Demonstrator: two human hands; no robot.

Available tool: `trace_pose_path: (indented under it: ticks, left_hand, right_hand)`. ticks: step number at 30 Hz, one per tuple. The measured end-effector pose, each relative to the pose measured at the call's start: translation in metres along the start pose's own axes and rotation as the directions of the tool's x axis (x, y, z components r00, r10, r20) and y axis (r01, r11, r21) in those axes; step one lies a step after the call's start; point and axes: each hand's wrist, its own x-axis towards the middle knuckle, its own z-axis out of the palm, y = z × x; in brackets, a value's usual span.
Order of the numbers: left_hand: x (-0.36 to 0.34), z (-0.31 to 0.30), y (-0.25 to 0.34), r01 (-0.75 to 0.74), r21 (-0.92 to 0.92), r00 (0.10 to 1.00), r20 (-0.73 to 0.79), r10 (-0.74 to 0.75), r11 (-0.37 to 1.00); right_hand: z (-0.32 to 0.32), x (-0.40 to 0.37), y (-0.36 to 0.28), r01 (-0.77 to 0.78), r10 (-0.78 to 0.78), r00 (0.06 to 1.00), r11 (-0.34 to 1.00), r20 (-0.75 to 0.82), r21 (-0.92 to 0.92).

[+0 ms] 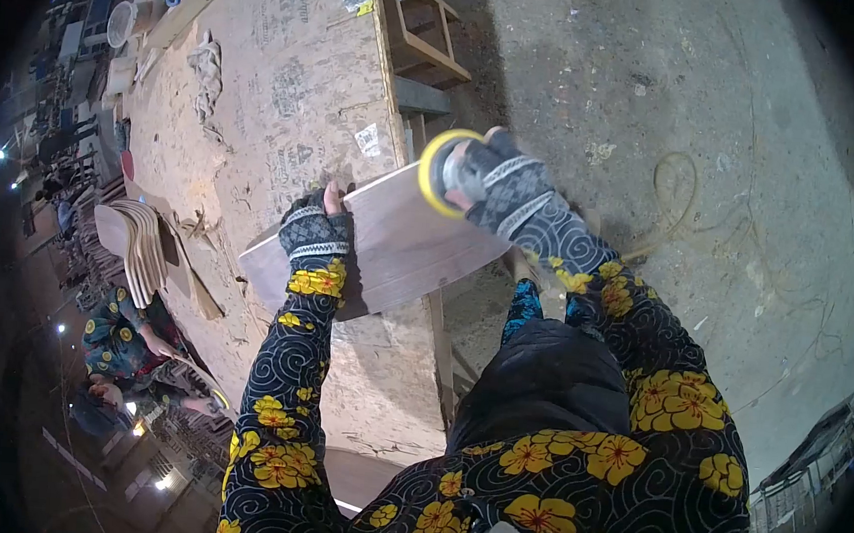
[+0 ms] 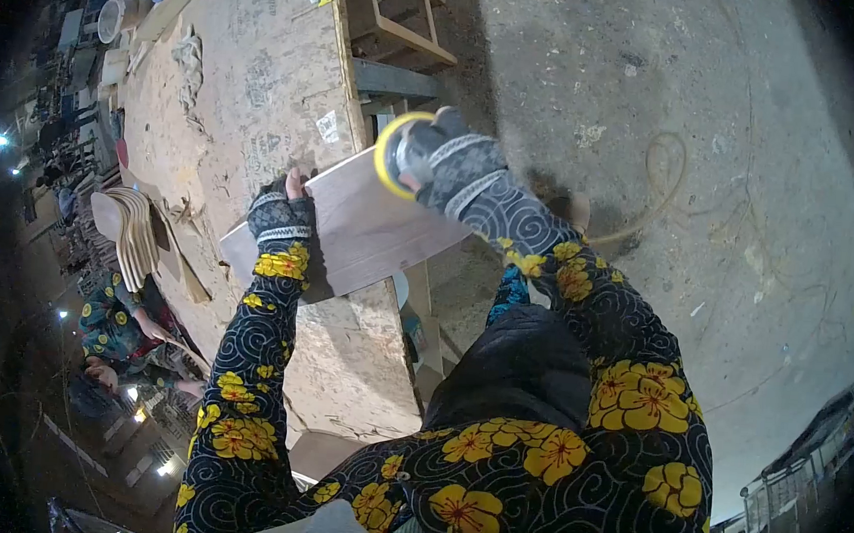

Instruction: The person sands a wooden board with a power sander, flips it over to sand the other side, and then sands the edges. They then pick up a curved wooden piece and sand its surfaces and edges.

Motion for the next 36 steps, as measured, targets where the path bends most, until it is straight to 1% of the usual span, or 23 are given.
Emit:
trace_pose_path:
  ticks: [1, 3, 4, 7, 8, 11, 13, 14, 15, 17, 18, 19, 20, 21, 24, 25, 27, 29, 30, 31, 33, 36]
  left_hand:
    - [0.000, 0.000, 0.000, 0.001, 0.002, 1.000, -0.002, -0.001, 1.000]
    - [0.000, 0.000, 0.001, 0.005, 0.012, 1.000, 0.000, -0.005, 1.000]
    - [0.000, 0.001, -0.001, 0.004, 0.020, 1.000, 0.011, -0.004, 1.000]
    - [0.001, 0.001, 0.000, 0.019, 0.041, 0.999, 0.031, -0.021, 0.999]
    - [0.000, -0.002, 0.002, 0.014, 0.028, 0.999, 0.029, -0.015, 1.000]
    - [-0.001, -0.010, 0.010, 0.001, -0.002, 1.000, 0.016, -0.001, 1.000]
    - [-0.002, -0.010, 0.009, 0.000, -0.002, 1.000, 0.007, 0.000, 1.000]
    - [-0.002, 0.003, -0.004, -0.074, 0.020, 0.996, -0.045, 0.075, 0.997]
    - [-0.002, 0.004, -0.004, -0.039, 0.052, 0.999, -0.010, 0.040, 0.998]
    - [0.001, 0.001, -0.001, 0.022, 0.116, 0.998, 0.052, -0.028, 0.993]
    - [-0.001, -0.008, 0.006, -0.026, 0.090, 0.999, 0.043, 0.022, 0.996]
    - [0.000, -0.006, 0.006, -0.024, 0.076, 0.999, 0.023, 0.022, 0.997]
    - [0.000, 0.002, -0.001, -0.018, 0.068, 1.000, 0.009, 0.018, 0.997]
    - [0.000, 0.006, -0.005, -0.010, 0.061, 1.000, -0.007, 0.011, 0.998]
    - [-0.001, 0.001, -0.002, 0.003, 0.023, 1.000, -0.005, -0.003, 1.000]
    - [-0.001, 0.000, -0.001, 0.001, 0.018, 1.000, -0.002, -0.001, 1.000]
    - [-0.001, -0.001, 0.000, -0.007, 0.020, 1.000, -0.026, 0.007, 1.000]
    - [-0.001, -0.002, 0.001, -0.006, 0.016, 0.999, -0.033, 0.006, 1.000]
    - [0.000, -0.003, 0.001, -0.003, 0.009, 1.000, -0.026, 0.003, 1.000]
    - [0.000, -0.005, 0.002, 0.001, 0.002, 1.000, -0.019, -0.001, 1.000]
    - [-0.002, -0.011, 0.006, 0.010, -0.004, 1.000, -0.021, -0.010, 1.000]
    - [-0.002, -0.011, 0.007, 0.012, 0.018, 0.999, -0.032, -0.012, 1.000]
  right_hand:
    - [0.000, 0.005, 0.009, 0.001, -0.001, 1.000, 1.000, -0.027, 0.022]
    - [0.001, 0.016, 0.027, -0.175, 0.173, 0.985, 0.978, 0.024, 0.110]
    - [0.000, 0.024, 0.033, -0.201, 0.200, 0.980, 0.971, 0.019, 0.127]
    - [-0.009, 0.043, 0.068, -0.245, 0.208, 0.969, 0.886, 0.135, 0.393]
    - [-0.002, 0.049, 0.089, -0.344, 0.255, 0.935, 0.822, 0.246, 0.454]
    - [-0.001, 0.052, 0.123, -0.547, 0.212, 0.813, 0.598, 0.543, 0.586]
    - [0.025, 0.049, 0.145, -0.616, 0.178, 0.771, 0.453, 0.612, 0.645]
    - [0.040, 0.043, 0.154, -0.647, 0.153, 0.750, 0.374, 0.643, 0.665]
    - [0.052, 0.031, 0.159, -0.605, 0.054, 0.779, 0.326, 0.625, 0.726]
    - [0.045, 0.003, 0.143, -0.661, 0.140, 0.749, 0.220, 0.647, 0.718]
    - [0.041, -0.015, 0.135, -0.626, 0.175, 0.779, 0.269, 0.602, 0.732]
    - [0.032, -0.039, 0.123, -0.525, 0.220, 0.850, 0.421, 0.478, 0.740]
    - [0.027, -0.065, 0.110, -0.419, 0.248, 0.908, 0.568, 0.338, 0.709]
    - [0.028, -0.076, 0.112, -0.383, 0.285, 0.923, 0.626, 0.258, 0.679]
    - [0.052, -0.087, 0.156, -0.519, 0.476, 0.833, 0.491, 0.283, 0.699]
    - [0.051, -0.084, 0.159, -0.556, 0.534, 0.793, 0.439, 0.292, 0.706]
    - [0.043, -0.080, 0.154, -0.522, 0.560, 0.792, 0.411, 0.245, 0.748]
    - [0.003, -0.065, 0.098, -0.383, 0.500, 0.857, 0.460, 0.122, 0.801]
    - [0.003, -0.063, 0.079, -0.316, 0.422, 0.906, 0.635, 0.026, 0.705]
    - [0.006, -0.061, 0.059, -0.234, 0.323, 0.945, 0.781, -0.054, 0.578]
    - [0.017, -0.057, 0.017, -0.126, 0.135, 0.991, 0.942, -0.009, 0.310]
    - [0.020, -0.055, -0.024, 0.005, -0.006, 1.000, 1.000, 0.027, 0.020]
